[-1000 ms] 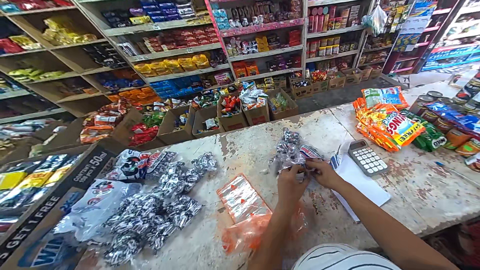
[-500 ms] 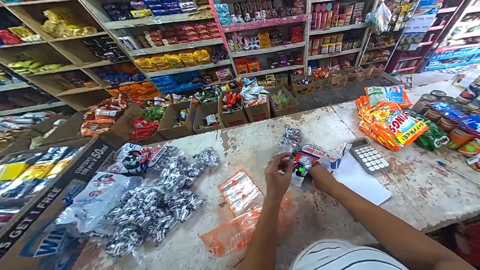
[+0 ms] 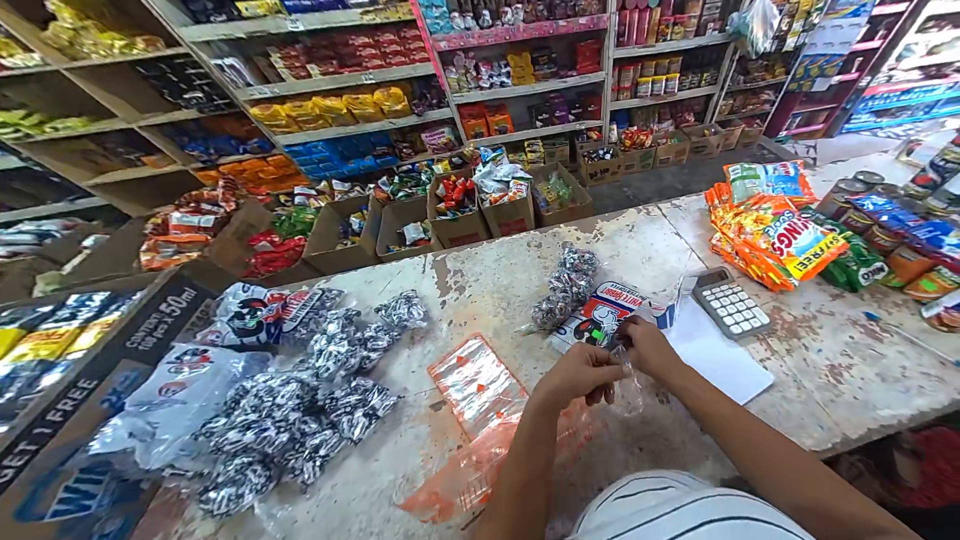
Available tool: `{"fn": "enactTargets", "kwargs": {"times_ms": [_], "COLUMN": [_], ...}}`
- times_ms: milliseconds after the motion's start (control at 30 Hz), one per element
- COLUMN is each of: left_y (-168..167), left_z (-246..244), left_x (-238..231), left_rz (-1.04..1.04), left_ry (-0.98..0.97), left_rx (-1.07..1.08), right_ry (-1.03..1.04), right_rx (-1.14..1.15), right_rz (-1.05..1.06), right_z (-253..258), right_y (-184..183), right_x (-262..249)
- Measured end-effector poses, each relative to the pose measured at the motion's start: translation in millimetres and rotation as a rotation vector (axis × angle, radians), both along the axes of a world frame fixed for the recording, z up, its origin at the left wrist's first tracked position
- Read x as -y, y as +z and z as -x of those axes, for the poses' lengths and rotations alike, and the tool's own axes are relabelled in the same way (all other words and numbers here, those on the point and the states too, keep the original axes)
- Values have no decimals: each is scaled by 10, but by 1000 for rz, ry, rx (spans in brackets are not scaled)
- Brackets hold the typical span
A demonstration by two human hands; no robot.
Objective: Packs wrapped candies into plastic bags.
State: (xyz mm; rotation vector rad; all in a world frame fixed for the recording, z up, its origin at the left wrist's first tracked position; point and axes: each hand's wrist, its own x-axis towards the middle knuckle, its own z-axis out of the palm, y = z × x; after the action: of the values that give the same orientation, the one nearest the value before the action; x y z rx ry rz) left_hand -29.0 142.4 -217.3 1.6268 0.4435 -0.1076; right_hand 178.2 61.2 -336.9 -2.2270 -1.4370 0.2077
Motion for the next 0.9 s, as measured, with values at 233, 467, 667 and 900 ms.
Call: {"fn": "enactTargets", "kwargs": {"times_ms": [233, 467, 667, 900], "left_y": [-148, -248, -108, 126], "left_z": [-165, -255, -243, -167], "left_x": [69, 299, 679, 896], "left_rz": [70, -104, 45, 88], "left_ry": [210, 387, 522, 610], "left_rx": [-29, 94, 272, 332], "right_ry": [-85, 95, 82, 161], "right_rx": [-792, -1360, -744, -704], "right_rz": [-165, -246, -350, -265], "right_z": [-249, 241, 767, 745], "right_y": [436, 898, 911, 863], "right_x": [558, 1100, 899, 976]}}
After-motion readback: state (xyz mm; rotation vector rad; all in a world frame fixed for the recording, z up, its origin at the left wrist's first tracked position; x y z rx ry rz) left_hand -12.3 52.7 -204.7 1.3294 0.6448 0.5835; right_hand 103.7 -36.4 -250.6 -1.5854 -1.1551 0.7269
